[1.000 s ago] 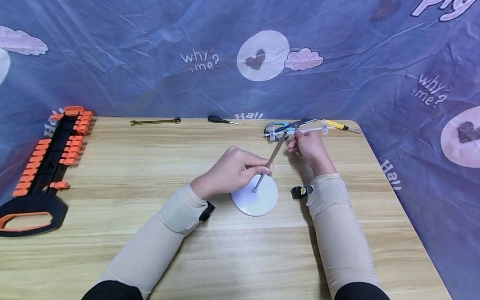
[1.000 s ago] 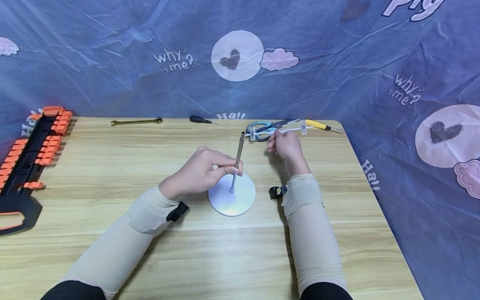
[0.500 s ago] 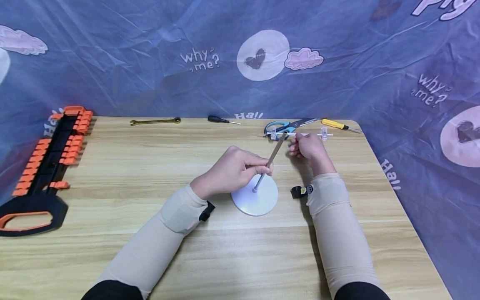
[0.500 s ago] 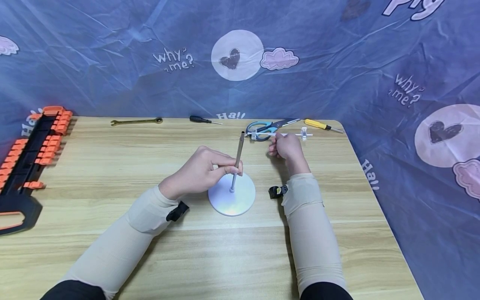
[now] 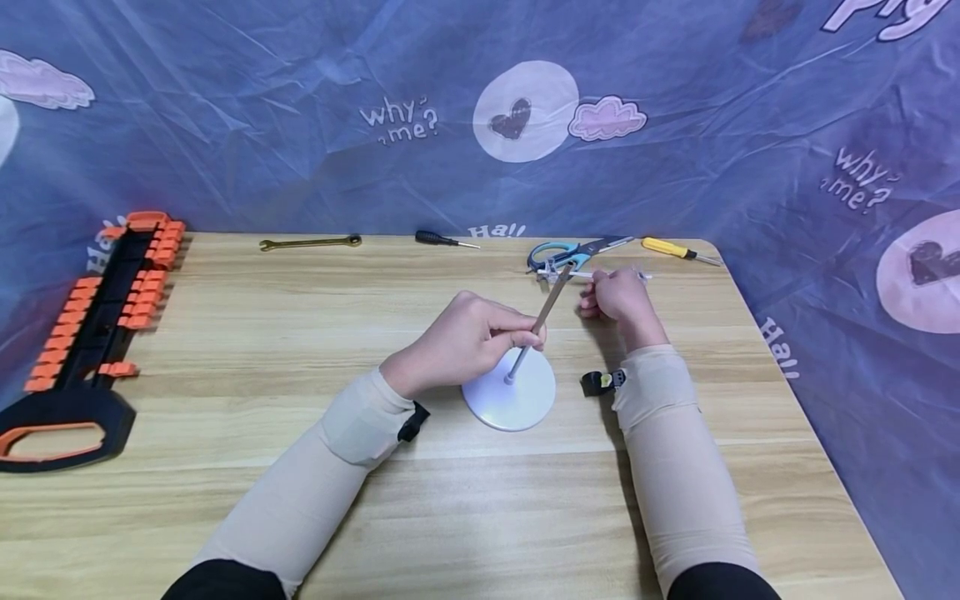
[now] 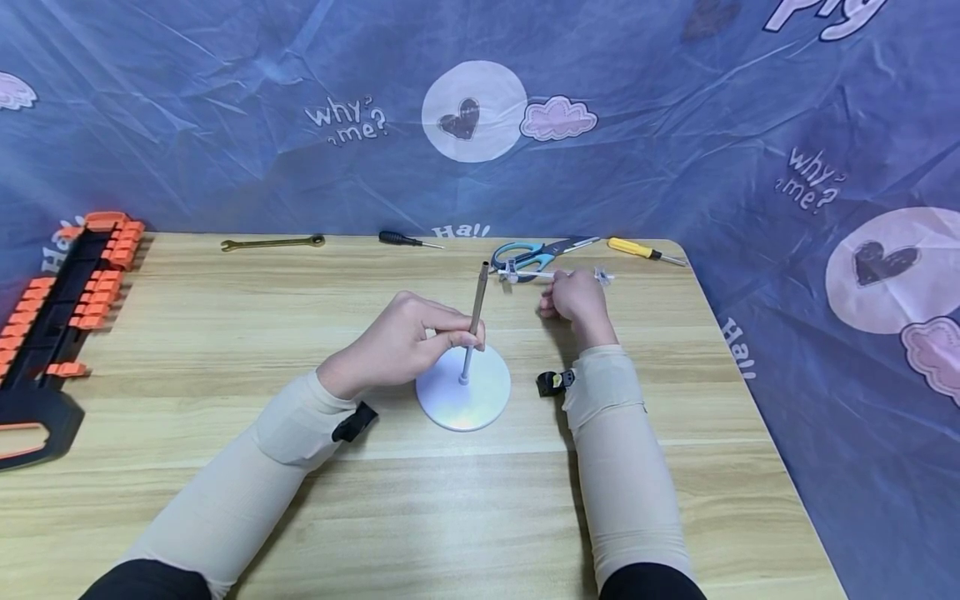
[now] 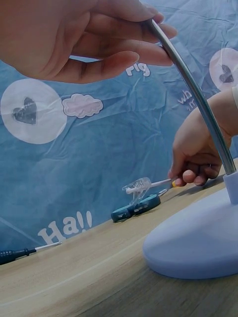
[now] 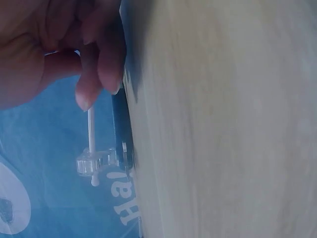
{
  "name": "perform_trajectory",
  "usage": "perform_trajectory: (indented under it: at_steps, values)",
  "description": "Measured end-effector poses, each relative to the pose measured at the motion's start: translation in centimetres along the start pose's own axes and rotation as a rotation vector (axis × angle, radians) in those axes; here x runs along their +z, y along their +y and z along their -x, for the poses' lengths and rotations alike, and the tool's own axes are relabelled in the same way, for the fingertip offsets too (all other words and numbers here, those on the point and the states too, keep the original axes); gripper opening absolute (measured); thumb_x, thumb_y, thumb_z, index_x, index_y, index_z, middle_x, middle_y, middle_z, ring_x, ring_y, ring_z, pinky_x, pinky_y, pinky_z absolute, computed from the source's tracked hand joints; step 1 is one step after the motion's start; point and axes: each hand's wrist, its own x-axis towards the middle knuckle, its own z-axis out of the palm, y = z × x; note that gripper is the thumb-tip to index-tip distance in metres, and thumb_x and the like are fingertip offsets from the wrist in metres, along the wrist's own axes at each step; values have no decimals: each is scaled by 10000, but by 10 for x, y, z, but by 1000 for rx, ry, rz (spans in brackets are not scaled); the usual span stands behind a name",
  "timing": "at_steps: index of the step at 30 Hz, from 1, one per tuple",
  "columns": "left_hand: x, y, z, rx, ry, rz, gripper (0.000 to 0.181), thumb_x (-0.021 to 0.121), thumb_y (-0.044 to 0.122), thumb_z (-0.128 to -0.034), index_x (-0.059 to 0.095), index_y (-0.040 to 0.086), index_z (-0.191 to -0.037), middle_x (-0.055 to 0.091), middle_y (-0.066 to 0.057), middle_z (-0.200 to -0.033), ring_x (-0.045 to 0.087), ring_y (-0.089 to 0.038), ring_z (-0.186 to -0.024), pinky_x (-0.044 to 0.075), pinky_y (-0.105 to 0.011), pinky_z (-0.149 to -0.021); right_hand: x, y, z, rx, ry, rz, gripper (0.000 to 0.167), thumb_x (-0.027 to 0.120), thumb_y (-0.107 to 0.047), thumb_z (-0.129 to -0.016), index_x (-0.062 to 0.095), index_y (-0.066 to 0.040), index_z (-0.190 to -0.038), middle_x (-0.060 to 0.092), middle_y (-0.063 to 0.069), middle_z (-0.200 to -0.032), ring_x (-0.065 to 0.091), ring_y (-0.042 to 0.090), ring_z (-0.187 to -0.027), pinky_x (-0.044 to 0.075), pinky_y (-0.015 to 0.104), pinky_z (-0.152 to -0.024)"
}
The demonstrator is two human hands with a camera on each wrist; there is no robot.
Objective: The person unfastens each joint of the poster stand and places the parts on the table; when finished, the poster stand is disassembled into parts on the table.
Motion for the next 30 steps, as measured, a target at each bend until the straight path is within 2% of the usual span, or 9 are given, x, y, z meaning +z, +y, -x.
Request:
perform_trajectory:
  at_steps: [3,7,10,18,25,30]
  values:
    - [0,0,0,-1,2,5,139,754,129,-991,858,129,-1083,828,45,-998,754,-20,-1007,579,-208,-854,0,0,1,-14,2,89,424,346,-218,-1164,620,99,-1232,652,-11,-835,655,34,-597,613,253,-676]
    - [0,-1,0,-8,2,8,140,753,132,-993,858,133,-1084,828,46,-1004,754,-19,-1014,579,-207,-865,-1,0,3,-53,-3,236,450,342,-219,-1158,690,50,-1069,661,-55,-687,649,43,-593,572,232,-651]
    - [0,-2,1,-8,-1,4,144,752,139,-995,857,133,-1093,827,47,-1018,751,-17,-1023,579,-210,-867,-3,1,3,-76,-14,313,470,332,-217,-1154,702,20,-990,663,-58,-654,648,54,-600,551,234,-681]
    - [0,-1,1,-7,-5,-13,149,751,144,-996,856,139,-1101,827,46,-1032,750,-21,-1032,573,-217,-857,-6,3,4,-118,-49,421,504,301,-203,-1134,727,6,-964,667,-52,-661,637,90,-629,536,282,-735]
    - [0,-1,0,-12,-4,-12,141,753,148,-995,859,146,-1087,825,54,-1033,747,-13,-1028,577,-216,-872,-9,3,5,-150,-94,510,560,306,-197,-1118,712,-76,-753,627,-35,-616,612,176,-680,489,366,-874]
    - [0,0,0,-9,-4,-12,133,754,142,-994,862,149,-1070,825,56,-1024,748,-9,-1018,579,-214,-872,-11,2,7,-153,-122,537,546,312,-186,-1110,700,-82,-741,633,-27,-612,633,203,-692,489,426,-939]
